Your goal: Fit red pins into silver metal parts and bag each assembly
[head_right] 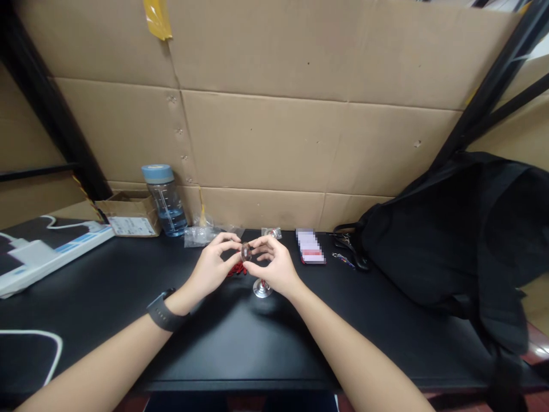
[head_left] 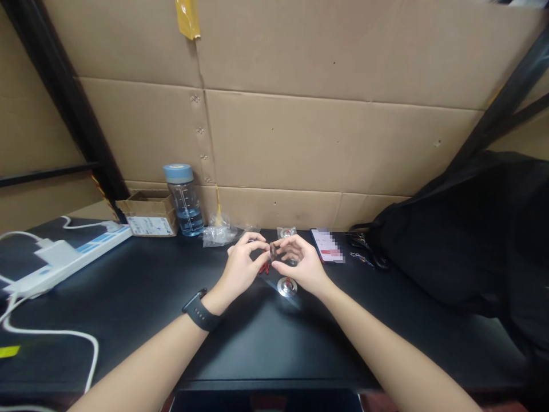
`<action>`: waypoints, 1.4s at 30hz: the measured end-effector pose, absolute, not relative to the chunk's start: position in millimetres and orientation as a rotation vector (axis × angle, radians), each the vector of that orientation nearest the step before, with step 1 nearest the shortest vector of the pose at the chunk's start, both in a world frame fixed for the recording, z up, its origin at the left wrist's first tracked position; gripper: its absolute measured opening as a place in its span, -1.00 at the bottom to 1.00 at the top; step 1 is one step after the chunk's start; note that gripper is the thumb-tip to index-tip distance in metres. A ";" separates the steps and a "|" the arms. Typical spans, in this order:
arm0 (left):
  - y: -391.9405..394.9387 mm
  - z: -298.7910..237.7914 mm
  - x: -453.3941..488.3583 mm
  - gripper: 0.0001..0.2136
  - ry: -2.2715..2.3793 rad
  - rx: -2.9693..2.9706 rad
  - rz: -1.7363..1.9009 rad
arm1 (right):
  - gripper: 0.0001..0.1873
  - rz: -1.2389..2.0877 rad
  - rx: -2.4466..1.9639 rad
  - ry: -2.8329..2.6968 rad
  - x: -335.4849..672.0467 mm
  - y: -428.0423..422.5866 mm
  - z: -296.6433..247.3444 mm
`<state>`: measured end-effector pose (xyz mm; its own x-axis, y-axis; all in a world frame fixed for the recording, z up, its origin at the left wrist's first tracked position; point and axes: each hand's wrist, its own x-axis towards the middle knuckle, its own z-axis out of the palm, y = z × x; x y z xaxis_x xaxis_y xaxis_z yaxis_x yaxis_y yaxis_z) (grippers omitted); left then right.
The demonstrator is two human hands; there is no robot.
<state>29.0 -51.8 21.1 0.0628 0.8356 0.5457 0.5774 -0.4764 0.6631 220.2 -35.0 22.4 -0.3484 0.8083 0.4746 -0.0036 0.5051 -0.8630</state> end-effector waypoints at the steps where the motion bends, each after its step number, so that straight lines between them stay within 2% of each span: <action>1: -52.5 20.9 29.7 -0.90 1.444 2.076 1.381 | -0.62 1.011 -0.681 -1.714 219.8 -35.5 22.5; 6: -59.4 25.6 31.7 -0.90 1.550 2.183 1.395 | -0.62 1.093 -0.691 -1.673 219.4 -35.6 22.4; 13: -65.9 30.7 33.1 -0.90 1.657 2.306 1.416 | -0.48 1.394 -0.742 -1.447 217.4 -36.8 21.6; 17: -66.0 29.7 34.2 -0.92 1.750 2.336 1.426 | -0.45 1.377 -0.771 -1.410 218.0 -35.8 22.0; 24: -66.6 29.1 33.6 -0.89 1.760 2.381 1.409 | -0.60 1.345 -0.768 -1.452 221.8 -31.9 22.0; 28: -68.3 27.8 37.0 -0.89 1.739 2.415 1.376 | -0.52 1.279 -0.770 -1.472 220.3 -31.7 20.5; 33: -70.7 29.9 41.7 -0.88 1.640 2.272 1.501 | -0.64 1.173 -0.720 -1.555 219.6 -30.2 19.9; 36: -69.3 33.0 39.8 -0.82 1.568 2.115 1.574 | -0.77 0.902 -0.739 -1.772 222.3 -31.0 22.0; 39: -65.8 33.9 36.2 -0.85 1.503 2.158 1.414 | -0.89 0.584 -0.777 -1.982 225.5 -33.1 24.8; 42: -61.9 29.7 35.3 -0.91 1.465 2.203 1.265 | -0.90 0.500 -0.783 -2.044 227.5 -34.0 26.6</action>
<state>35.3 -61.9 29.7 0.1382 0.8317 0.5377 0.6528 -0.4848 0.5821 227.5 -34.0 26.6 -0.4272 0.6895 0.5849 0.3416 0.7220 -0.6016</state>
